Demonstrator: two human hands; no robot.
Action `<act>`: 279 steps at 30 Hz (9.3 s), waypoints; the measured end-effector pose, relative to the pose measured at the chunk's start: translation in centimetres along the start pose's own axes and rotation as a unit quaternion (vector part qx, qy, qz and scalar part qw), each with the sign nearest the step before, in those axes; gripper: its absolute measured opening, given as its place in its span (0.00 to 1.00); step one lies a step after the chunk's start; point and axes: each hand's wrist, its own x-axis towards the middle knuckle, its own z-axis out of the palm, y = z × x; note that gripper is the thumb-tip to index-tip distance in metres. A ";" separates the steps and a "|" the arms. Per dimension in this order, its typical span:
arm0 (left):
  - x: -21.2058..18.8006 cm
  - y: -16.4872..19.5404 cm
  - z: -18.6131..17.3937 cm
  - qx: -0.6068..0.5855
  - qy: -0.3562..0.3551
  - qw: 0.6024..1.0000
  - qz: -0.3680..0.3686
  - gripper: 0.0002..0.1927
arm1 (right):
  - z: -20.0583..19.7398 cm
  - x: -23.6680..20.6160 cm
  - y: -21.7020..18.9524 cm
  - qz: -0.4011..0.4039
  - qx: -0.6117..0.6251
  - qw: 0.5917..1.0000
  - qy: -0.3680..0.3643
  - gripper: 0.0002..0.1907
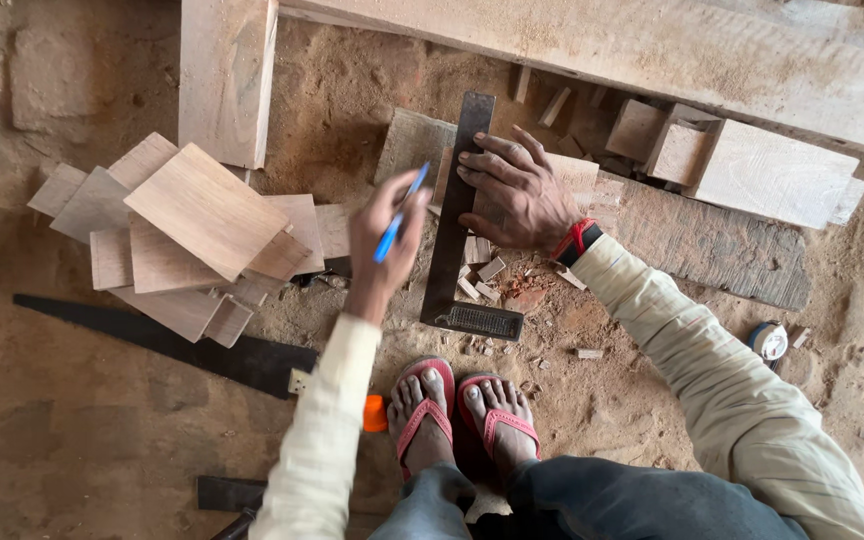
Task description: The person uses a try square and a blue marker to mark lines on multiple small wooden blocks. They repeatedly pick up a block, align the square, draw a line, and set the block aside. The person also uses a chisel and mallet briefly to chip wood.
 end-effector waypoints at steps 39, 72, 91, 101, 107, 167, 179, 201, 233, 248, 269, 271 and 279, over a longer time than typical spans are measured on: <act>-12.3 -1.7 -3.4 -0.102 0.147 0.979 -0.092 0.12 | -2.6 -2.2 4.0 0.218 -0.109 0.970 -0.027 0.28; -12.8 -0.7 3.1 -0.337 -0.016 0.913 -0.228 0.16 | -0.7 -3.6 1.6 0.065 -0.069 0.995 0.005 0.64; -11.7 -0.8 3.6 -0.262 -0.051 0.936 -0.230 0.11 | -1.6 -2.4 1.3 0.045 -0.048 0.998 0.007 0.55; -11.3 -1.4 3.2 -0.171 -0.067 0.965 -0.189 0.12 | -0.7 -0.5 0.3 0.001 -0.033 0.999 -0.003 0.37; -11.5 -0.8 2.8 -0.155 -0.077 0.961 -0.215 0.14 | 0.3 -0.1 -0.1 -0.001 -0.012 0.997 0.072 0.36; -14.1 0.1 0.6 -0.210 0.019 0.963 -0.169 0.13 | -2.1 -1.8 2.1 0.136 0.073 0.985 -0.074 0.48; -16.8 6.4 -9.6 -0.199 0.210 0.935 -0.206 0.11 | -3.6 -2.8 0.1 0.132 0.037 0.990 -0.038 0.60; -18.2 6.7 -10.6 -0.251 0.232 0.921 -0.189 0.10 | -14.6 -19.2 14.4 0.326 -0.127 0.925 -0.148 0.76; -14.4 0.2 4.9 -0.290 -0.045 0.927 -0.232 0.16 | -3.2 -3.3 0.9 0.096 0.070 0.991 0.053 0.55; -13.5 -0.3 2.9 -0.244 -0.133 0.925 -0.259 0.17 | -0.3 -1.5 -0.9 0.140 0.004 0.990 0.009 0.43; 3.1 0.7 3.6 0.023 -0.034 0.996 0.077 0.11 | -0.9 -1.5 -1.0 0.120 -0.002 0.992 0.028 0.40; 4.0 1.0 3.9 0.047 -0.057 0.993 0.090 0.10 | -0.9 -1.5 -1.1 0.120 0.002 0.992 0.029 0.40; -0.4 1.1 1.2 0.105 -0.159 0.976 0.103 0.11 | -0.6 -1.5 -0.9 0.115 -0.010 0.993 0.025 0.42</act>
